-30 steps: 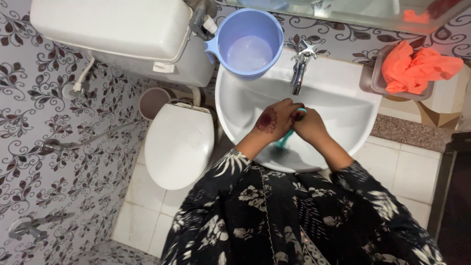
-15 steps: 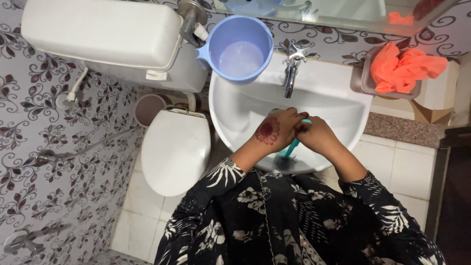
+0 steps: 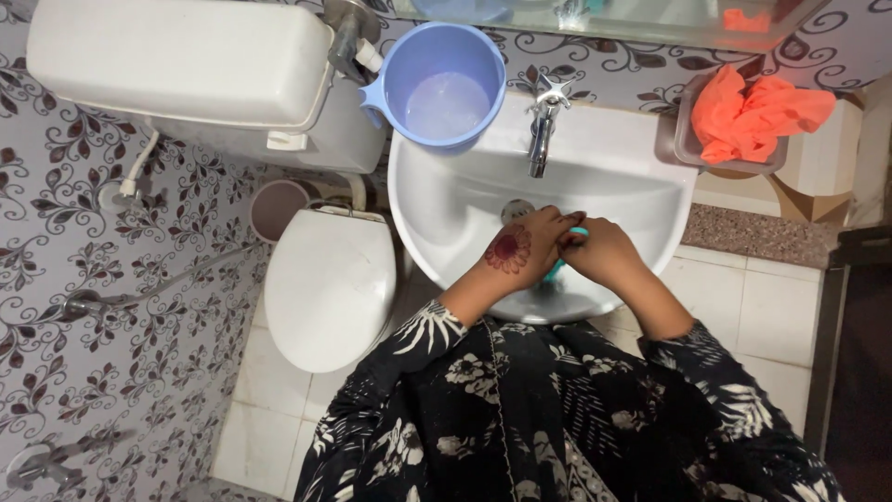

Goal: The person scrubs the interior basin of a white bathroom sink using a teal scrub brush. They repeatedly dip the brush into a blue plastic jug of water and scrub the sink surface, focusing on the basin and the area around the drain.

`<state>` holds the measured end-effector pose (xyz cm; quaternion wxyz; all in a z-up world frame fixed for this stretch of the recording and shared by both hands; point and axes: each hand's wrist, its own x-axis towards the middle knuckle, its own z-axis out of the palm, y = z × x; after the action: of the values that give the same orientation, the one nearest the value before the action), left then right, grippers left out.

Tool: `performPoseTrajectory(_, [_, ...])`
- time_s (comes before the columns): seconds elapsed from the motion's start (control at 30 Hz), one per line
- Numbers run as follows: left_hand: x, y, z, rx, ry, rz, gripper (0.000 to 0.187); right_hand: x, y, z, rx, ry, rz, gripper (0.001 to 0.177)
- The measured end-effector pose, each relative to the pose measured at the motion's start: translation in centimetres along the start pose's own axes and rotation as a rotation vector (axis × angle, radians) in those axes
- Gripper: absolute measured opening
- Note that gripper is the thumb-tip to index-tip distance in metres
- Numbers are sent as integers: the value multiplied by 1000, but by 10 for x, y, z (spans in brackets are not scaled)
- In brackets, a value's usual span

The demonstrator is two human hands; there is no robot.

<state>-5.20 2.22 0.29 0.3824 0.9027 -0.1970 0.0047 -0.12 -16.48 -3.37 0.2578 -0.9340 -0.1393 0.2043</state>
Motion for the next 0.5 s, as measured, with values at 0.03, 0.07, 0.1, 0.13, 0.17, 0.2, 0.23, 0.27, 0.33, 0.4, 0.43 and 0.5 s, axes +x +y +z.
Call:
performPoseTrajectory(0.03, [4,-7,5,-3,-2,-13,49,12,1,10,-9,72,-25,24])
performPoseTrajectory(0.07, [4,-15,10,11,59,40,46,19,5,23,-18,138,-47,26])
performPoseTrajectory(0.1, [5,-21,14,26,120,93,43,26,10,33,31,138,-76,25])
performPoseTrajectory(0.13, [7,-24,16,43,182,149,41,33,14,40,79,142,-107,25])
performPoseTrajectory(0.17, [6,-23,16,52,124,114,43,36,16,42,127,146,-138,25])
performPoseTrajectory(0.2, [4,-20,13,64,65,79,46,35,17,39,35,80,-127,23])
performPoseTrajectory(0.23, [2,-14,8,76,6,45,48,30,16,31,-56,14,-116,21])
performPoseTrajectory(0.27, [1,-7,5,44,-21,29,47,22,14,21,-148,-54,-105,22])
performPoseTrajectory(0.33, [-2,5,0,-23,-76,-4,44,-1,13,-3,-88,-66,-42,21])
performPoseTrajectory(0.4, [2,9,2,-76,-98,-11,49,-10,10,-11,-74,-35,10,22])
performPoseTrajectory(0.43, [5,8,6,-101,-108,-13,51,-6,11,-9,-89,3,29,23])
performPoseTrajectory(0.5, [13,0,11,-104,16,82,47,6,16,6,3,79,-15,24])
